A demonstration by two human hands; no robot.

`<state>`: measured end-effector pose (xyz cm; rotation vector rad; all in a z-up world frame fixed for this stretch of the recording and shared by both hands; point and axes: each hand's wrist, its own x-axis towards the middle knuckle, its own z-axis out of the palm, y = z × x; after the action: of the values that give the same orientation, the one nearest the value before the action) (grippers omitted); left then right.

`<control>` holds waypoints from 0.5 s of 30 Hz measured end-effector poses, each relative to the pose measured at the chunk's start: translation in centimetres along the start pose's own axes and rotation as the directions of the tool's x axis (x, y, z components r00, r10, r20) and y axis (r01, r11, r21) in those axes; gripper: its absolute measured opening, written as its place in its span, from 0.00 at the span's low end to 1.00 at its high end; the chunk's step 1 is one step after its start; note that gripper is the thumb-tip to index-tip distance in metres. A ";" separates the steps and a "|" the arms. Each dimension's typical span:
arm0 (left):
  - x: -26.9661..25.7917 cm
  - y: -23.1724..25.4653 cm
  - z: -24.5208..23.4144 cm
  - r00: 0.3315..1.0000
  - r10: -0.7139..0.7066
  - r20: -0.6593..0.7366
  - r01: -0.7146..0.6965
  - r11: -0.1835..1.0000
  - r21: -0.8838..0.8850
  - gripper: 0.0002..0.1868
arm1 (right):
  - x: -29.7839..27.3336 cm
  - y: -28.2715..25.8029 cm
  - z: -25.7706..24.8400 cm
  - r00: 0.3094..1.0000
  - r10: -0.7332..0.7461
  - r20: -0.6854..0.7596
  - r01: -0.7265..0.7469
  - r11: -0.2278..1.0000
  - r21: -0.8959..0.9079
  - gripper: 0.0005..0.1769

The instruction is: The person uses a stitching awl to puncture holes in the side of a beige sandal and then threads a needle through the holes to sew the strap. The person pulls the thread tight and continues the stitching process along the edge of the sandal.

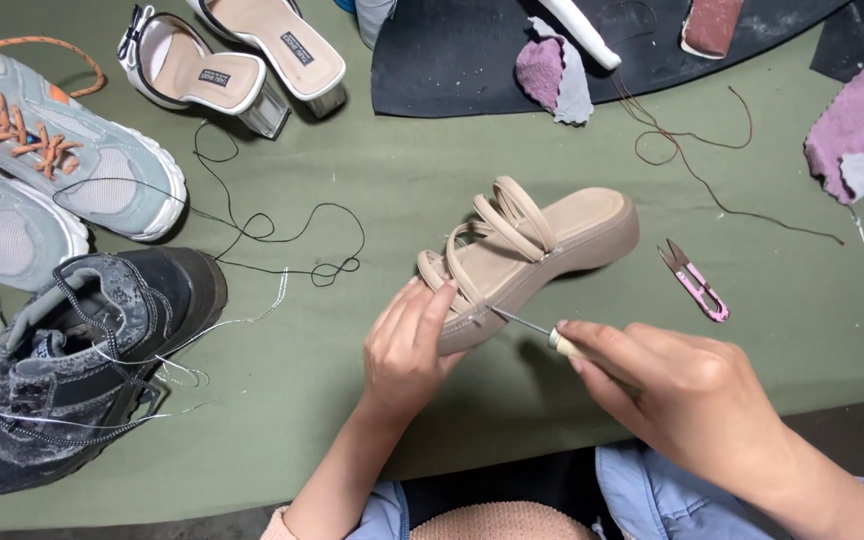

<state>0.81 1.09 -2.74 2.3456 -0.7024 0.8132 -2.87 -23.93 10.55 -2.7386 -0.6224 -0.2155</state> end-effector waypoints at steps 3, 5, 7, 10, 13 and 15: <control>1.6 0.4 -0.5 0.999 0.025 -0.027 -0.025 1.000 0.018 0.26 | -0.1 -0.1 0.1 0.996 0.073 0.054 -0.076 0.995 0.059 0.13; 1.8 0.5 -0.7 0.999 0.031 -0.009 -0.031 0.999 0.020 0.19 | -0.5 0.0 0.5 0.998 0.063 0.026 -0.064 0.997 0.046 0.14; 1.7 0.6 -0.9 0.999 0.031 0.016 -0.032 0.999 0.021 0.14 | -1.2 0.0 1.0 0.998 0.056 0.004 -0.056 0.998 0.039 0.15; 1.4 0.7 -0.8 0.998 0.032 0.048 -0.032 0.999 0.008 0.18 | -1.8 -0.1 1.4 0.999 0.018 -0.036 -0.020 0.997 -0.069 0.14; 1.1 0.8 -0.7 0.998 0.044 0.044 -0.045 0.999 0.027 0.22 | -2.1 -0.4 1.5 0.997 0.025 -0.070 -0.022 0.999 0.043 0.14; 1.1 0.9 -0.5 0.998 0.058 0.019 -0.058 0.998 0.036 0.18 | -2.4 -0.5 1.6 0.996 0.011 -0.087 -0.006 0.998 0.062 0.13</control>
<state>0.77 0.51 -1.38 2.3780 -0.7723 0.8378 -5.11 -23.84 8.67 -2.6558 -0.5840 -0.3067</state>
